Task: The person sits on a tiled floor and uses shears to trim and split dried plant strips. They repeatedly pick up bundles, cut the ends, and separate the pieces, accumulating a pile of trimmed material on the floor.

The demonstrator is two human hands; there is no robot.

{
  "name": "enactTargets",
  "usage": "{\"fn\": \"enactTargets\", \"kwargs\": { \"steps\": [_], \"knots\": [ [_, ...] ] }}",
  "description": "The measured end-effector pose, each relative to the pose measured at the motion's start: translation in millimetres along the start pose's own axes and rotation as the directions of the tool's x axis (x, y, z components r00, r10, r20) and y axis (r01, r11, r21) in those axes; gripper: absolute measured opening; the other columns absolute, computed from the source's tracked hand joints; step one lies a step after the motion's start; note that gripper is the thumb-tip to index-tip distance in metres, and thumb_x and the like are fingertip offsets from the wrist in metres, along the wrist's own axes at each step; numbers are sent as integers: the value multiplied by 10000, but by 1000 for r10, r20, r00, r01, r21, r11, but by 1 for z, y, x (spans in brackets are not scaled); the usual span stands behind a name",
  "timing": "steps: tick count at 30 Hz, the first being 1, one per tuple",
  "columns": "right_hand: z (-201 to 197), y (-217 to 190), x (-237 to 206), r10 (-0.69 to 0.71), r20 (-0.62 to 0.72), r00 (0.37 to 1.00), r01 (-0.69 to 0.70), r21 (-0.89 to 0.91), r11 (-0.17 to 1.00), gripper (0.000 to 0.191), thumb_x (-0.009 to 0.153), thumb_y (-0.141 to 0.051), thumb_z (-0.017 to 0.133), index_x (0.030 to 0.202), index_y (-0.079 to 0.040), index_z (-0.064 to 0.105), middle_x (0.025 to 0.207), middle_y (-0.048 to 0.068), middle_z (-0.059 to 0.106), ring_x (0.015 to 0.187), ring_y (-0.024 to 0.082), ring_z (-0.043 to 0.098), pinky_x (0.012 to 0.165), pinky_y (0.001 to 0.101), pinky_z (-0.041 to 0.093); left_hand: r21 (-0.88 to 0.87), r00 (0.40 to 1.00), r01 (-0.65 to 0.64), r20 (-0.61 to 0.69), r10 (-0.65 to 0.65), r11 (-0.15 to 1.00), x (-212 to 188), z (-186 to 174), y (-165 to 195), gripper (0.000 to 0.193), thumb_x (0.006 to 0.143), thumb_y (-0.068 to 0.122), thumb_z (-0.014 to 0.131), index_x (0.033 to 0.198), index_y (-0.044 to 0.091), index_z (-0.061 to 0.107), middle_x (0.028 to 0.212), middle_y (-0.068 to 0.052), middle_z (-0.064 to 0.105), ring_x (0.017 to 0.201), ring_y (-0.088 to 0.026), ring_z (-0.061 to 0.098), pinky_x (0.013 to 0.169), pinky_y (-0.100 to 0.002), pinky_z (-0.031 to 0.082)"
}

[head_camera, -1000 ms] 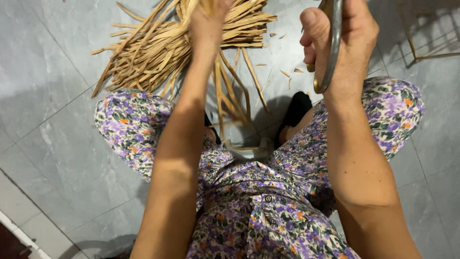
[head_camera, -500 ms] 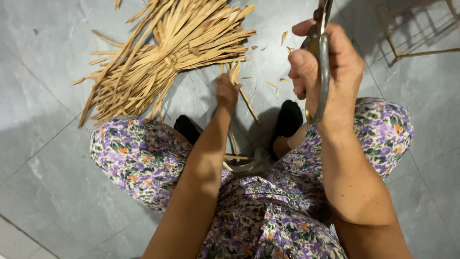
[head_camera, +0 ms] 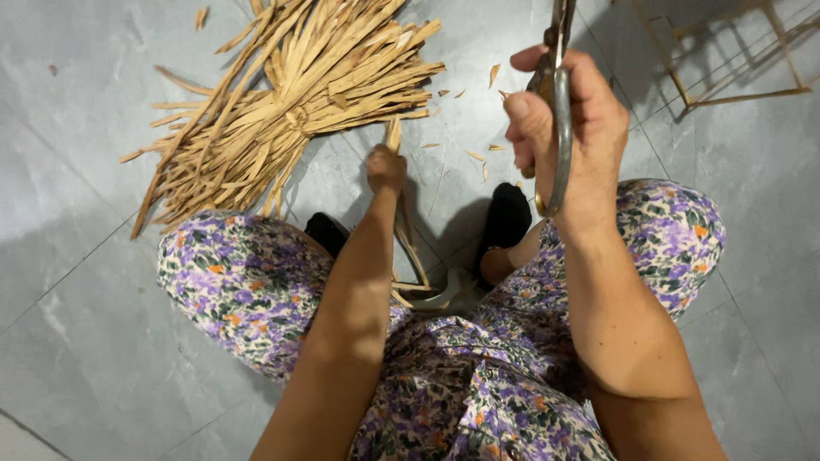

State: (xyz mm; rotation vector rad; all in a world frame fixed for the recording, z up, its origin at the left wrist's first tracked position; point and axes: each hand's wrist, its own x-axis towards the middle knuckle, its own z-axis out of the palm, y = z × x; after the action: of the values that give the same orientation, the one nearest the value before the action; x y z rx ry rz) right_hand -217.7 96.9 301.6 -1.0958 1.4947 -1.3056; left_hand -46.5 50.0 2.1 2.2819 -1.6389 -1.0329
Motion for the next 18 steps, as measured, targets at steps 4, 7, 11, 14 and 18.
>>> {"fn": "enactTargets", "kwargs": {
  "steps": [4, 7, 11, 14, 18],
  "knots": [
    [-9, 1, -7, -54, -17, 998, 54, -14, 998, 372, 1074, -333, 759, 1272, -35, 656, 729, 2, 629, 529, 47, 545, 480, 206, 411, -33, 998, -55, 23, 55, 998, -7, 2, 7, 275, 704, 239, 819, 933, 97, 769, 896, -190, 728, 770, -352, 701, 655, -447, 549],
    [-19, 2, -15, -102, -11, 995, 102, 16, 995, 381, 1100, -365, 755, 1255, -31, 655, 742, 8, 635, 551, 57, 560, 482, 206, 422, -344, 896, 268, 432, -101, 900, -25, -4, 29, 190, 795, 185, 766, 906, 32, 742, 718, -129, 731, 571, -202, 694, 473, -363, 517],
    [-31, 2, -22, -171, -29, 985, 172, 28, 985, 382, 1118, -380, 742, 1248, -31, 656, 759, 10, 639, 571, 64, 581, 502, 210, 450, -496, 954, 5, 262, 144, 868, -51, -40, 61, 168, 854, 230, 812, 888, 68, 786, 653, -71, 700, 471, -123, 605, 424, -275, 457],
    [-38, 0, -28, -175, -23, 984, 177, 95, 980, 344, 1125, -341, 729, 1256, -33, 651, 768, 16, 640, 579, 66, 588, 503, 214, 452, -893, 935, -33, 131, 329, 449, -75, -85, 84, 283, 827, 157, 852, 1028, 39, 692, 781, -35, 696, 520, -91, 556, 446, -256, 479],
    [-40, -4, -31, -170, 7, 985, 168, 133, 977, 316, 1124, -280, 715, 1314, -42, 630, 813, 33, 659, 582, 76, 583, 512, 220, 439, -941, 943, -82, 33, 332, 327, -107, -151, 101, 330, 856, 207, 845, 1058, -6, 696, 769, -46, 684, 528, -93, 555, 472, -245, 498]
  ]
}}
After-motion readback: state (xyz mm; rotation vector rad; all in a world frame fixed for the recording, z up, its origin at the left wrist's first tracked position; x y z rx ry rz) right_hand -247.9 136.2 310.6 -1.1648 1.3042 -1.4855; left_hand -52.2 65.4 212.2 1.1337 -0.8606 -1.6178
